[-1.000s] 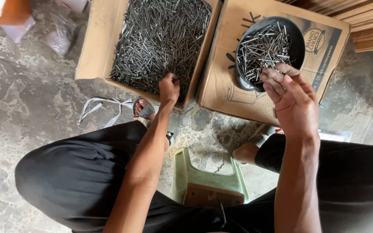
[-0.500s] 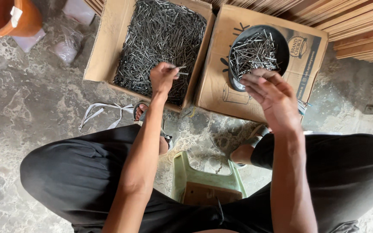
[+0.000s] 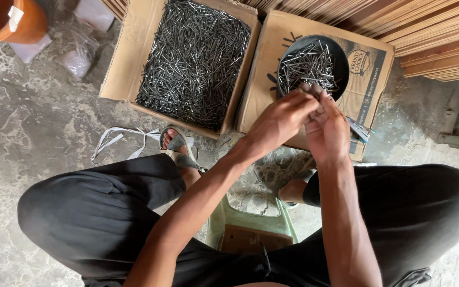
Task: The person sits on a small stool and transfers nails from a cardboard box into a black bowl placed on another box. They repeatedly pick up handfuls of nails from the box and drop them into the bowl.
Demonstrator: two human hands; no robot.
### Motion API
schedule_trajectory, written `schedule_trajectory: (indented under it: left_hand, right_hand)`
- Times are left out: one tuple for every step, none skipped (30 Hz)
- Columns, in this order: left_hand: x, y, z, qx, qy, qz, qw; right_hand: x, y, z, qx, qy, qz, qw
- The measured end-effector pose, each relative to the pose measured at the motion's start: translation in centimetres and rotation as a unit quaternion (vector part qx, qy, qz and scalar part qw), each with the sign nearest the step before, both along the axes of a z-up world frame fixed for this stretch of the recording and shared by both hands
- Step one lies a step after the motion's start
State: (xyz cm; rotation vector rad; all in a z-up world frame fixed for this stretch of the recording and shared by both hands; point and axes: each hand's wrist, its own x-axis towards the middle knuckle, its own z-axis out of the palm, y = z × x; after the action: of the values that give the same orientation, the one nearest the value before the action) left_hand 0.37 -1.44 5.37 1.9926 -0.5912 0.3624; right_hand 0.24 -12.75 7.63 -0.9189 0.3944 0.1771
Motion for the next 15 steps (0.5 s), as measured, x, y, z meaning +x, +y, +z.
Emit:
schedule_trajectory:
  left_hand:
    - [0.0, 0.0, 0.3, -0.001, 0.000, -0.001, 1.000]
    - [0.0, 0.0, 0.5, 0.050, -0.019, -0.007, 0.999]
    - [-0.1, 0.0, 0.7, 0.100, -0.038, -0.013, 0.994]
    - [0.5, 0.2, 0.0, 0.100, -0.037, -0.013, 0.994]
    - [1.1, 0.3, -0.6, 0.034, -0.045, 0.006, 0.998]
    - [1.6, 0.4, -1.3, -0.031, -0.050, 0.024, 0.998]
    - [2.0, 1.5, -1.4, -0.031, -0.047, 0.022, 0.998]
    - [2.6, 2.5, -1.4, -0.060, 0.016, 0.060, 0.996]
    - [3.2, 3.5, -1.3, -0.089, 0.078, 0.097, 0.988]
    - [3.6, 4.7, -2.7, -0.089, 0.079, 0.096, 0.988]
    - [4.0, 6.0, -4.0, -0.091, 0.117, 0.147, 0.978]
    - [4.4, 7.3, -5.4, -0.092, 0.154, 0.197, 0.964]
    - [4.3, 8.5, -7.3, -0.092, 0.154, 0.198, 0.964]
    - [4.1, 9.6, -9.2, -0.099, 0.231, 0.221, 0.942]
    - [3.9, 10.7, -11.1, -0.105, 0.306, 0.243, 0.914]
  right_hand:
    - [0.3, -0.6, -0.9, -0.001, 0.000, -0.001, 1.000]
    - [0.4, -1.2, -1.8, 0.020, 0.011, -0.008, 1.000]
    - [0.6, -1.9, -2.7, 0.041, 0.022, -0.016, 0.999]
    - [0.9, -2.5, -2.9, 0.041, 0.022, -0.016, 0.999]
    - [1.1, -3.1, -3.2, 0.019, 0.029, -0.001, 0.999]
    - [1.2, -3.8, -3.5, -0.002, 0.038, 0.012, 0.999]
    - [1.1, -3.6, -2.7, -0.002, 0.041, 0.010, 0.999]
    - [1.3, -3.4, -1.8, 0.035, 0.042, -0.024, 0.998]
    - [1.5, -3.2, -0.9, 0.072, 0.044, -0.059, 0.995]
    - [1.7, -3.7, -1.0, 0.072, 0.044, -0.060, 0.995]
    - [1.9, -4.1, -1.2, 0.078, 0.044, -0.063, 0.994]
    - [2.1, -4.5, -1.4, 0.084, 0.044, -0.065, 0.993]
    - [2.3, -4.6, -1.4, 0.084, 0.044, -0.065, 0.993]
    - [2.4, -4.7, -1.4, 0.077, 0.040, -0.065, 0.994]
    - [2.4, -4.8, -1.4, 0.069, 0.035, -0.064, 0.995]
